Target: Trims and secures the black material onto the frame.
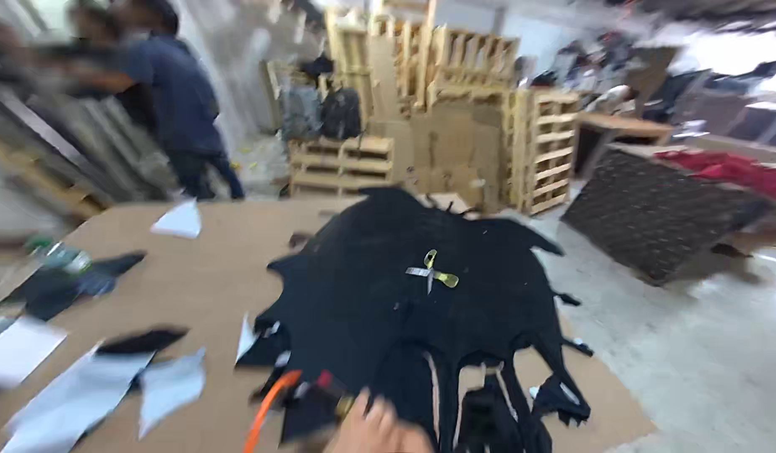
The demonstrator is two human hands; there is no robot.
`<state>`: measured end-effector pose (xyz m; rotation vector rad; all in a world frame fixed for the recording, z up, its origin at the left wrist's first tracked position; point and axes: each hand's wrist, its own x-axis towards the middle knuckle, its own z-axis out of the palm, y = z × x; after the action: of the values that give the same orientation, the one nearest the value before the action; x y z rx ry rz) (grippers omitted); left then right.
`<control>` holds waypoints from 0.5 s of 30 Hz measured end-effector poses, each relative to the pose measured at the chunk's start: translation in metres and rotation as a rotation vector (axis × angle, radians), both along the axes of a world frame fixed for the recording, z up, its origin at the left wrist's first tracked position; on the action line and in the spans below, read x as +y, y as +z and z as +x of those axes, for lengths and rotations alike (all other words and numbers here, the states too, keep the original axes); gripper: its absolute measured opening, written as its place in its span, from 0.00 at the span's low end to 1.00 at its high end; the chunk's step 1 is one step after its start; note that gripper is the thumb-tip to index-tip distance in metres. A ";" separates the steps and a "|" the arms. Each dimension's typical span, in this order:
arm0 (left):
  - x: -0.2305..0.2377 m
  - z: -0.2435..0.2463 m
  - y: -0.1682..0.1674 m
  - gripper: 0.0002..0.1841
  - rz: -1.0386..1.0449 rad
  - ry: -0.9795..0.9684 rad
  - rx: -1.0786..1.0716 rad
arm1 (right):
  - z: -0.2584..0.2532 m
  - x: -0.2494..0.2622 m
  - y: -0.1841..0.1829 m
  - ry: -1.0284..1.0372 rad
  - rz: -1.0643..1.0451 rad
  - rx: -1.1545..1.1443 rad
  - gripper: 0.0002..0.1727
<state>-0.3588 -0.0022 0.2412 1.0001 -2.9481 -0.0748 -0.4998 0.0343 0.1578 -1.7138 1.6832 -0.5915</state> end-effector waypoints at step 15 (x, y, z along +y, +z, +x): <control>-0.031 -0.005 -0.209 0.17 0.467 1.092 0.317 | -0.134 -0.071 -0.119 0.014 0.114 -0.583 0.20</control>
<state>-0.3641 -0.0336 0.0323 2.2155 -1.7841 -0.7940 -0.6342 -0.0368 0.0386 -1.3024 1.2589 -0.8700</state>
